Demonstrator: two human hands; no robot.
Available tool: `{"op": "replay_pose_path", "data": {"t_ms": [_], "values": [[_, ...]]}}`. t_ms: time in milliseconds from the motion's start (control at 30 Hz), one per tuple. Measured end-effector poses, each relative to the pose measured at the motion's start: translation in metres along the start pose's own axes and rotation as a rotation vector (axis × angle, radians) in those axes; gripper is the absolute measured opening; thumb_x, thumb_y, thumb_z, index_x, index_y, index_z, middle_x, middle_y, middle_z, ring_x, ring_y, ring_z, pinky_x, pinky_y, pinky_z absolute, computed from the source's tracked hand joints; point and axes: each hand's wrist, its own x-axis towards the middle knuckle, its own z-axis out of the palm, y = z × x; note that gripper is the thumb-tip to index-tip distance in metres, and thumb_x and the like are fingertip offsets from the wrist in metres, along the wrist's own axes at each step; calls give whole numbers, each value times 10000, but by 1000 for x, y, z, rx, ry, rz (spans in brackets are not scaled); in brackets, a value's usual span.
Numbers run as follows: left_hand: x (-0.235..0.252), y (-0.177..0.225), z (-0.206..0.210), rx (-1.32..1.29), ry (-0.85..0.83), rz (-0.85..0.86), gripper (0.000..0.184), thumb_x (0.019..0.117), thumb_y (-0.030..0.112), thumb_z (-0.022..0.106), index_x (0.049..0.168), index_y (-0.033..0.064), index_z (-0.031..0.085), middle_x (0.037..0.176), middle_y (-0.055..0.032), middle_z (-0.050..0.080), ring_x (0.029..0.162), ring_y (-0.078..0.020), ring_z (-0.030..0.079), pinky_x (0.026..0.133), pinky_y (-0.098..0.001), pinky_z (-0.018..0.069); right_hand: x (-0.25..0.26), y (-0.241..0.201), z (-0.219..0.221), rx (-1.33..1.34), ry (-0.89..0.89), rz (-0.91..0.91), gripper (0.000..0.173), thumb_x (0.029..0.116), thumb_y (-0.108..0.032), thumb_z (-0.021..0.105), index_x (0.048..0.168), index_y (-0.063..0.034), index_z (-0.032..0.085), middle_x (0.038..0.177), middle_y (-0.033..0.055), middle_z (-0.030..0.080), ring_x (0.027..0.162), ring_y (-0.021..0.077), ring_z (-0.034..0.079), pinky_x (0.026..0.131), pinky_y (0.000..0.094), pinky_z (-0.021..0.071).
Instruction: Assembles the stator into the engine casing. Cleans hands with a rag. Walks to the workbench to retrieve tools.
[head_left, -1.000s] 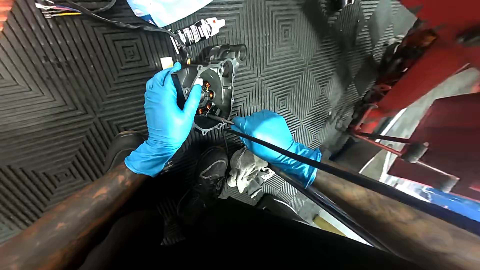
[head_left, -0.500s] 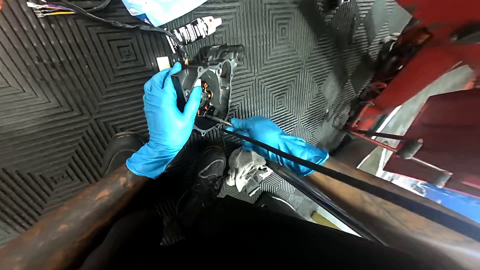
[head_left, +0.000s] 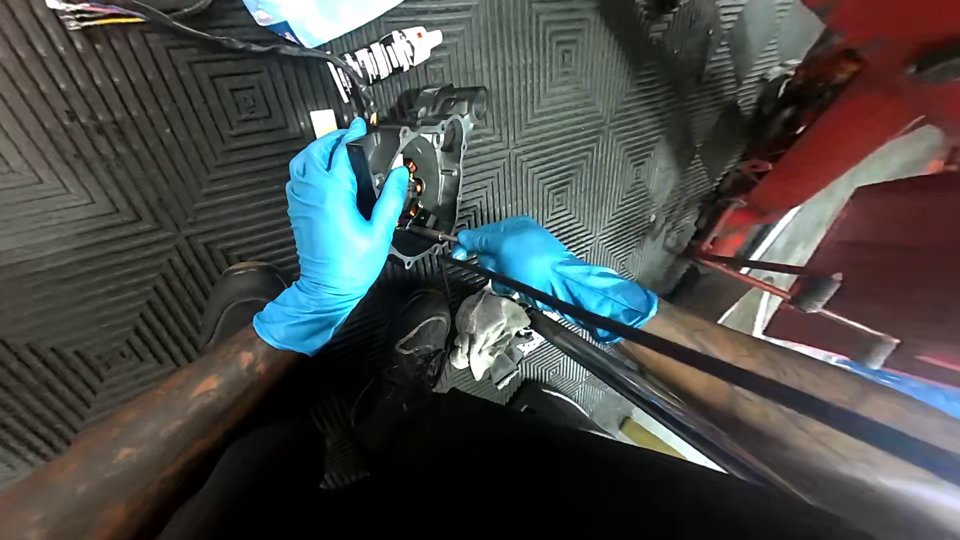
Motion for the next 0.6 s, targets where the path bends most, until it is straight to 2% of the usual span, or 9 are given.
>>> {"op": "replay_pose_path", "data": {"t_ms": [67,133,200,267,300,333,433,567,600], "values": [[-2,5,-3,7,-38,-2,585,1004,491,586,1420,79,582,1484,-119,542,1405,-313,450,1132,-514,363,-3,-3,0,208,-60,132,333,1088,-317,496,998,-83,716,528,-48,410,388,47,336,366,205,308],[1,3,0,-3,-8,5,580,982,504,604,1384,87,620,1445,-106,580,1373,-287,481,1117,-492,371,-2,1,0,197,-89,115,352,1098,-334,465,1024,-82,700,528,-51,393,391,47,348,373,204,329],[4,-1,1,-13,10,11,574,982,500,606,1368,77,629,1424,-109,598,1365,-277,493,1133,-474,366,1,5,-1,-160,-41,-78,384,1103,-339,467,962,-105,736,581,-16,486,475,80,441,453,259,378],[2,-6,-2,-20,8,14,552,991,481,601,1357,69,633,1412,-117,606,1363,-266,502,1153,-451,361,3,4,-6,-583,-4,-254,362,1088,-365,492,975,-134,747,790,47,673,751,200,647,693,467,511],[1,-8,-5,-24,-8,10,552,1004,470,589,1376,63,618,1424,-124,597,1365,-265,505,1158,-444,365,1,1,-10,-693,-1,-284,365,1084,-388,496,1007,-136,749,855,65,706,834,239,681,759,524,524],[-2,-9,-10,-27,-41,1,553,1023,452,566,1414,62,583,1453,-132,572,1373,-268,500,1160,-448,370,-1,0,-16,-734,-4,-294,366,1083,-399,498,1014,-140,748,861,62,705,839,242,680,764,531,522],[-13,-18,-28,-66,-156,-48,574,1063,438,509,1532,112,455,1535,-120,497,1389,-254,494,1148,-462,400,-10,16,-35,-619,-30,-310,305,1081,-365,515,993,-172,735,752,12,640,678,169,607,651,442,509],[-9,-36,-30,-117,-183,-73,628,1031,485,540,1551,144,445,1518,-97,519,1373,-219,514,1135,-468,426,-13,67,-30,-54,-30,-363,217,1059,-229,573,1049,-137,770,661,-17,598,560,76,520,542,253,449],[-8,-37,-31,-127,-188,-83,643,1026,496,539,1554,143,439,1522,-95,513,1382,-211,506,1143,-459,422,-16,80,-24,68,-34,-394,220,1060,-195,556,1059,-117,763,671,-16,599,581,69,519,561,232,449]]}}
